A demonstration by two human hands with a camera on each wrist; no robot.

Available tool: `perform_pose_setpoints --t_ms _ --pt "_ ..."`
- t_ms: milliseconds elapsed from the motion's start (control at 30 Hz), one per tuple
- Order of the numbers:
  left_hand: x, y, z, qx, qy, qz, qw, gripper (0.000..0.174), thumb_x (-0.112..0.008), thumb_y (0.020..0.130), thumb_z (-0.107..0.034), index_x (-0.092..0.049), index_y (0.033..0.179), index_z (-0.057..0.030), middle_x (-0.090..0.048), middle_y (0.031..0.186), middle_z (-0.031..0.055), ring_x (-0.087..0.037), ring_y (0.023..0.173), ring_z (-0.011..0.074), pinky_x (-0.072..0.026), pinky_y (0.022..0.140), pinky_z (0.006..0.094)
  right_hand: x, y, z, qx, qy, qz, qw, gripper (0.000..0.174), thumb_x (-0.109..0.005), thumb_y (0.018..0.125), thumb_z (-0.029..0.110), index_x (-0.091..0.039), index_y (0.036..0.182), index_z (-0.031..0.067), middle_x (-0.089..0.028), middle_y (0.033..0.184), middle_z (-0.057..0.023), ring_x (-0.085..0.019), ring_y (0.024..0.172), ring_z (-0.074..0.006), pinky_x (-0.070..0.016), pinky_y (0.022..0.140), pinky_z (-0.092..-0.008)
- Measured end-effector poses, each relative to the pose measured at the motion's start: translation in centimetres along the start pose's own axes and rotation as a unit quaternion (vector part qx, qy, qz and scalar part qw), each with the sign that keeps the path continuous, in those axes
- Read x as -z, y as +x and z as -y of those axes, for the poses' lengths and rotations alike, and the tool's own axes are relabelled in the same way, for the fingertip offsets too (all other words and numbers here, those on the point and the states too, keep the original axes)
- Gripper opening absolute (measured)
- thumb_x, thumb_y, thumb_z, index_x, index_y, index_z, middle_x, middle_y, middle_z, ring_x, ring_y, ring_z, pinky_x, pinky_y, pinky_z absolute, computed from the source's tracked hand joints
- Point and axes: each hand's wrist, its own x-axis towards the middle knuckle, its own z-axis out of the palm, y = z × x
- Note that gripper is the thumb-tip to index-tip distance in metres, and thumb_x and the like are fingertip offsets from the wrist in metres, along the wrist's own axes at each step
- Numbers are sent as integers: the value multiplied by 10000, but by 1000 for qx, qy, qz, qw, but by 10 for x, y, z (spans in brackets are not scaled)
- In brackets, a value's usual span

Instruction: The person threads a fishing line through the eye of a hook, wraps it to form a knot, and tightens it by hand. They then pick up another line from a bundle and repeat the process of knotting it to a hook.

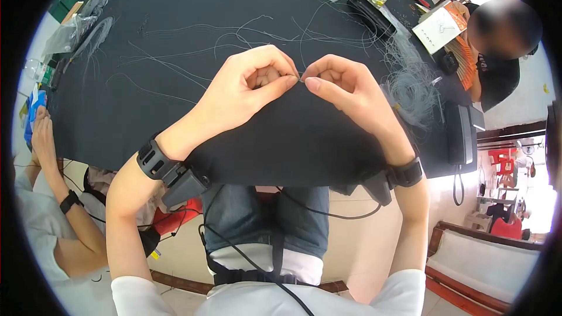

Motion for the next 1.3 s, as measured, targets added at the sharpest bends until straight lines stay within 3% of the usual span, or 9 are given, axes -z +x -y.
perform_pose_setpoints --t_ms 167,467,733,800,933,1133,1300 --pt "2 -1 1 -1 24 10 1000 28 -559 831 -25 -563 829 2 -545 864 15 -436 634 25 -355 556 173 -3 1 -7 30 -5 -2 1000 190 -612 822 149 -587 873 -33 -419 555 71 -344 503 11 -258 443 -166" --pt "1 0 2 -15 22 22 999 38 -561 831 -23 -570 821 12 -543 858 24 -453 671 39 -362 568 179 -1 0 -6 31 -9 4 999 163 -592 831 125 -590 869 -34 -440 566 67 -359 513 10 -274 451 -163" --pt "7 2 3 -28 40 5 999 66 -561 840 -60 -575 846 4 -554 862 36 -496 736 71 -413 667 202 5 0 1 3 -40 -65 997 183 -568 838 137 -603 933 -16 -559 659 18 -474 585 -12 -356 509 -160" --pt "7 1 4 -13 41 -5 999 81 -553 851 -79 -575 860 -1 -559 863 38 -514 767 82 -421 712 217 10 1 -4 25 -55 -83 995 198 -548 845 137 -606 963 -11 -585 694 1 -497 616 -27 -373 532 -169" --pt "6 2 1 37 60 -6 998 99 -538 868 -110 -563 872 -14 -571 848 38 -538 796 96 -428 750 236 12 -2 4 -14 -82 -80 993 233 -458 875 118 -586 1025 -6 -619 742 -17 -510 649 -50 -393 582 -191" --pt "4 3 0 37 33 8 999 110 -520 879 -133 -545 866 -27 -573 799 33 -550 764 101 -431 723 233 20 1 -15 63 -143 -143 977 248 -437 895 137 -536 1067 -11 -661 797 -39 -449 571 -51 -375 524 -203" --pt "3 2 0 52 54 4 997 135 -533 871 -164 -551 854 -32 -559 766 17 -530 702 87 -421 653 220 26 2 -12 46 -165 -142 975 248 -427 908 157 -582 998 -15 -668 789 -47 -432 540 -50 -377 509 -210"
